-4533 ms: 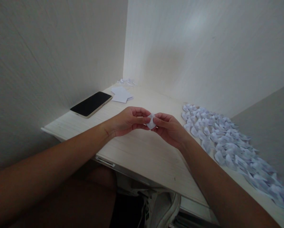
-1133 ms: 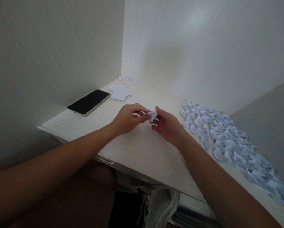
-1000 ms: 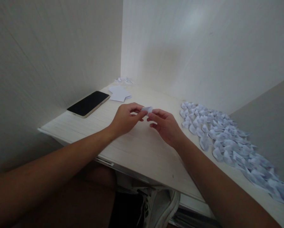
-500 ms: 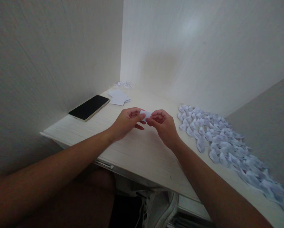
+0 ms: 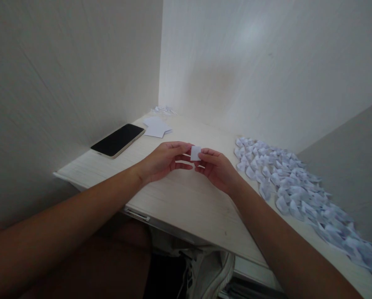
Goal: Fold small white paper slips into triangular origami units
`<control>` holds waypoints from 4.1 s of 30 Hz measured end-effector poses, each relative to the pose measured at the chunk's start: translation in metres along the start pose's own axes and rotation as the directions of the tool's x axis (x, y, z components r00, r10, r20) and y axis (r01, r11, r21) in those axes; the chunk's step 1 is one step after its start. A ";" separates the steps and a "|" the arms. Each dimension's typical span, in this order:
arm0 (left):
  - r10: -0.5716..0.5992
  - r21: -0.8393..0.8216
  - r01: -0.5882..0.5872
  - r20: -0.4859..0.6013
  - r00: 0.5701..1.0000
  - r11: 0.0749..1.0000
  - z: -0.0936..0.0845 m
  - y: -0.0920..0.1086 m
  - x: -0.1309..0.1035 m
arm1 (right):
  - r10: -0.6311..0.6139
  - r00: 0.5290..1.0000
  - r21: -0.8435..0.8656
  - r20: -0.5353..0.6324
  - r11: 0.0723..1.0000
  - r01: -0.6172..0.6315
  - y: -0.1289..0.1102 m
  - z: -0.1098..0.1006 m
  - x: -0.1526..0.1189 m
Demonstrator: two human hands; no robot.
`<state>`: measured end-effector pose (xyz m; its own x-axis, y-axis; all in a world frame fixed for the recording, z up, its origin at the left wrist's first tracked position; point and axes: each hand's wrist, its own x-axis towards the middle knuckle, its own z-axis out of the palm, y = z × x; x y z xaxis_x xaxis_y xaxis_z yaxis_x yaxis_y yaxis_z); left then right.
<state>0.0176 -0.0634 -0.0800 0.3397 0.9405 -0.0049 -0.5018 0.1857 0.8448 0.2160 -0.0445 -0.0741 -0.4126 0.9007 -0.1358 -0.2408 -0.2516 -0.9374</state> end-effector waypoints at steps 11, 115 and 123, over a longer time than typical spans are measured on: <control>-0.042 -0.021 0.043 0.059 0.997 0.999 -0.003 -0.005 0.001 | -0.257 0.964 -0.226 -0.064 0.945 0.237 0.005 0.002 0.000; 0.021 0.018 -0.022 0.049 0.999 1.000 -0.005 -0.003 0.000 | -0.086 0.995 -0.061 0.058 0.994 0.089 -0.006 0.002 -0.007; 0.041 0.173 -0.039 -0.010 0.999 0.984 -0.005 -0.009 0.003 | -0.090 0.995 -0.125 0.040 0.988 0.095 -0.004 0.002 -0.005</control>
<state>0.0192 -0.0606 -0.0899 0.3110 0.9501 0.0243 -0.3696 0.0973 0.9241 0.2173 -0.0486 -0.0695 -0.4242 0.9048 -0.0375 -0.1671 -0.1189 -0.9788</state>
